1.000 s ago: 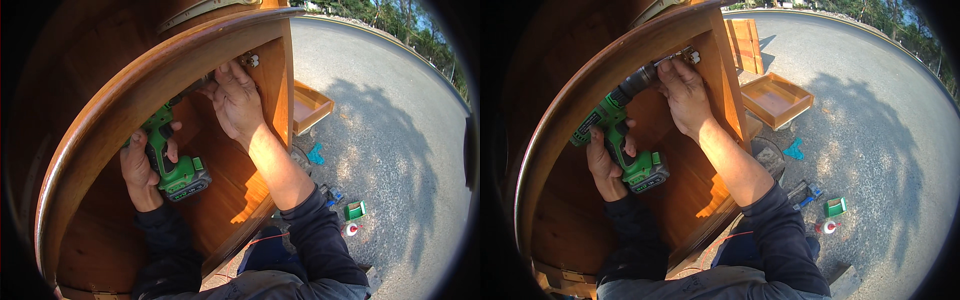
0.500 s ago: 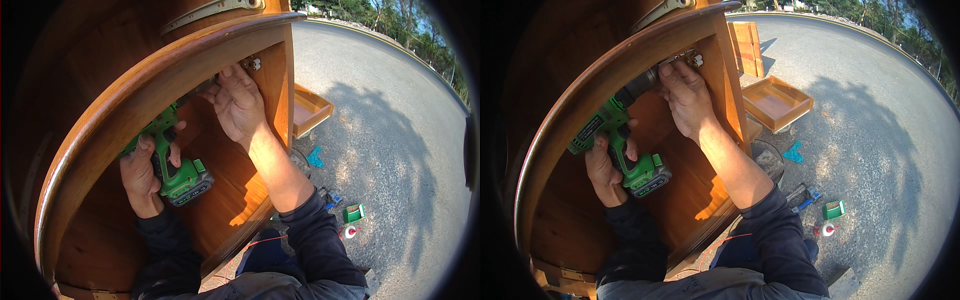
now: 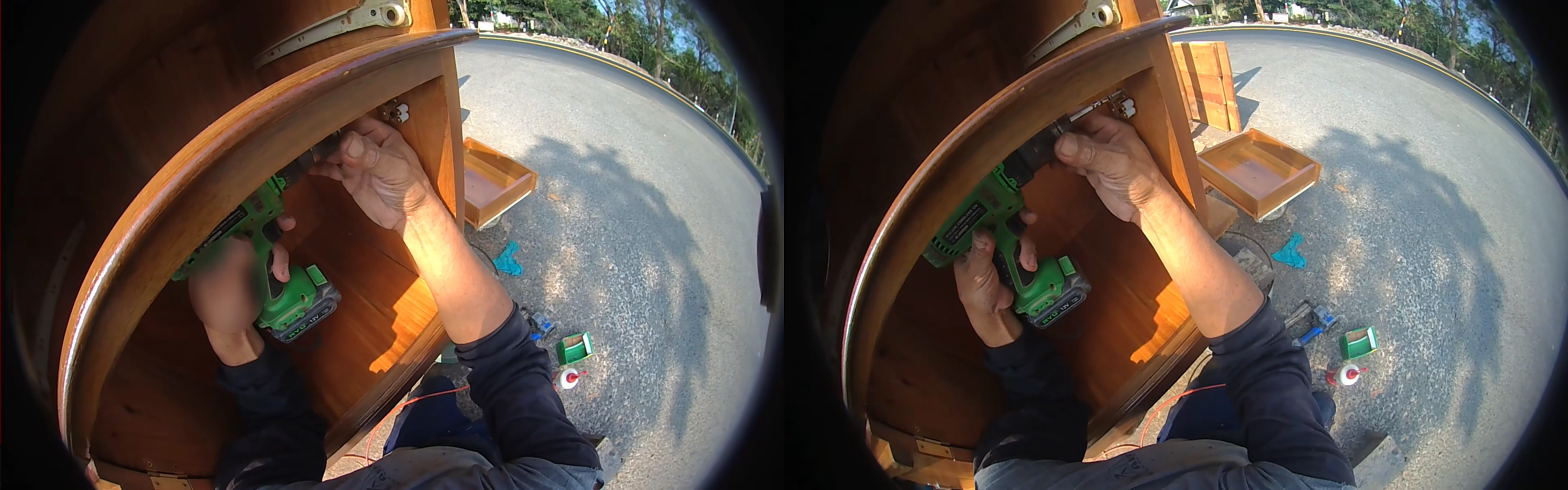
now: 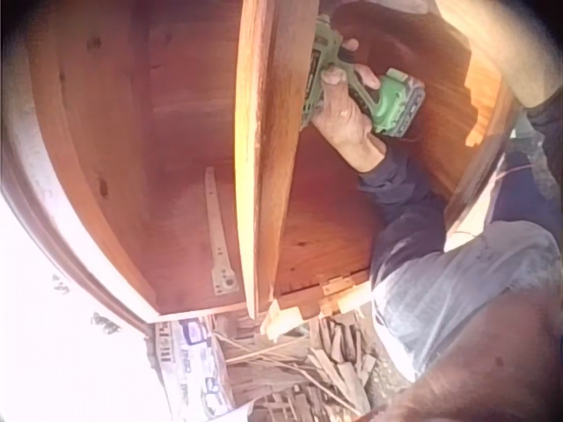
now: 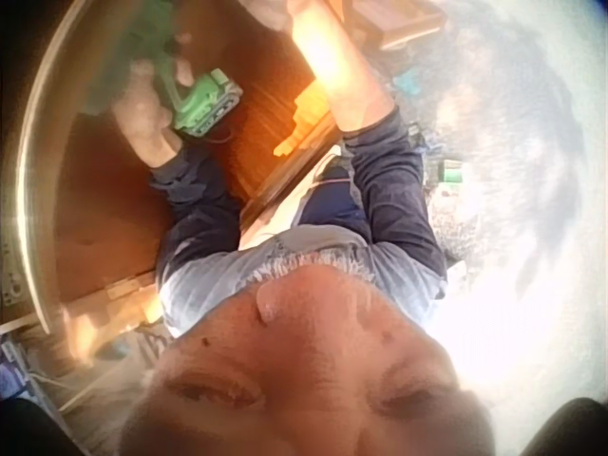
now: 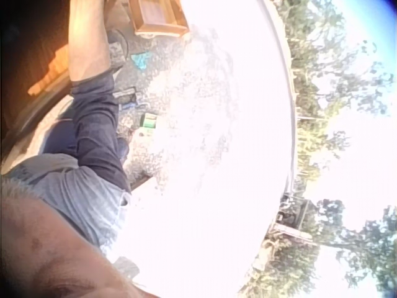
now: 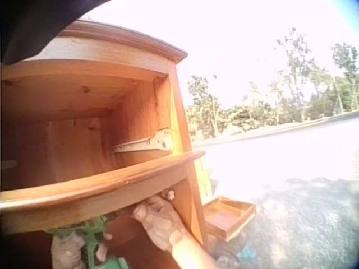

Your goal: The person assembles and repairs a wooden cabinet by installing a hinge using a power drill and checking the door alignment.

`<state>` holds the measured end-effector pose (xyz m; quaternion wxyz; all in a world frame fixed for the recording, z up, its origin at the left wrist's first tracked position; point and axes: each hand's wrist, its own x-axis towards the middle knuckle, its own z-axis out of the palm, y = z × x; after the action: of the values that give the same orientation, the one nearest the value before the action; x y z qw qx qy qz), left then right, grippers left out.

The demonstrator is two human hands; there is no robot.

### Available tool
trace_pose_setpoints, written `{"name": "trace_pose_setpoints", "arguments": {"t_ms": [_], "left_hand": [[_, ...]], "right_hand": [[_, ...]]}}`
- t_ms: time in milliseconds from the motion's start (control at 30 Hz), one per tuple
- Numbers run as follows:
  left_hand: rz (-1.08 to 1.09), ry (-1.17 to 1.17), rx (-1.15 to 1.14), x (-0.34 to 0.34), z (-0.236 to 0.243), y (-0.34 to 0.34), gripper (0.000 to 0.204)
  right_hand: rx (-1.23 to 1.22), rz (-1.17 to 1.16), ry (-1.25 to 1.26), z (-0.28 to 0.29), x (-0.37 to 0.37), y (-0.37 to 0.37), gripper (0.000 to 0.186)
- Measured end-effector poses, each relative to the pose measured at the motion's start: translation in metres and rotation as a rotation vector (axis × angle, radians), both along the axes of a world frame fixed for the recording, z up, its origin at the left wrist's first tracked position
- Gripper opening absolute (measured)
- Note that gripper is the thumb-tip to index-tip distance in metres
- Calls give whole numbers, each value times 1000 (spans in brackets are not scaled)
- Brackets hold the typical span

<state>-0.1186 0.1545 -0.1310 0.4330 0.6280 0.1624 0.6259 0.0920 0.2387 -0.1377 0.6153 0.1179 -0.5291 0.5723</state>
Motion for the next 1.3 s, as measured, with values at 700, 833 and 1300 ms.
{"name": "trace_pose_setpoints", "arguments": {"t_ms": [700,833,1300], "left_hand": [[61,77,146,8,0,-1,58],[69,69,169,7,-1,2,57],[131,60,124,7,-3,-1,59]], "right_hand": [[-340,99,279,32,-67,-61,36],[-318,98,250,27,-67,-55,33],[-363,32,271,34,-66,-55,36]]}}
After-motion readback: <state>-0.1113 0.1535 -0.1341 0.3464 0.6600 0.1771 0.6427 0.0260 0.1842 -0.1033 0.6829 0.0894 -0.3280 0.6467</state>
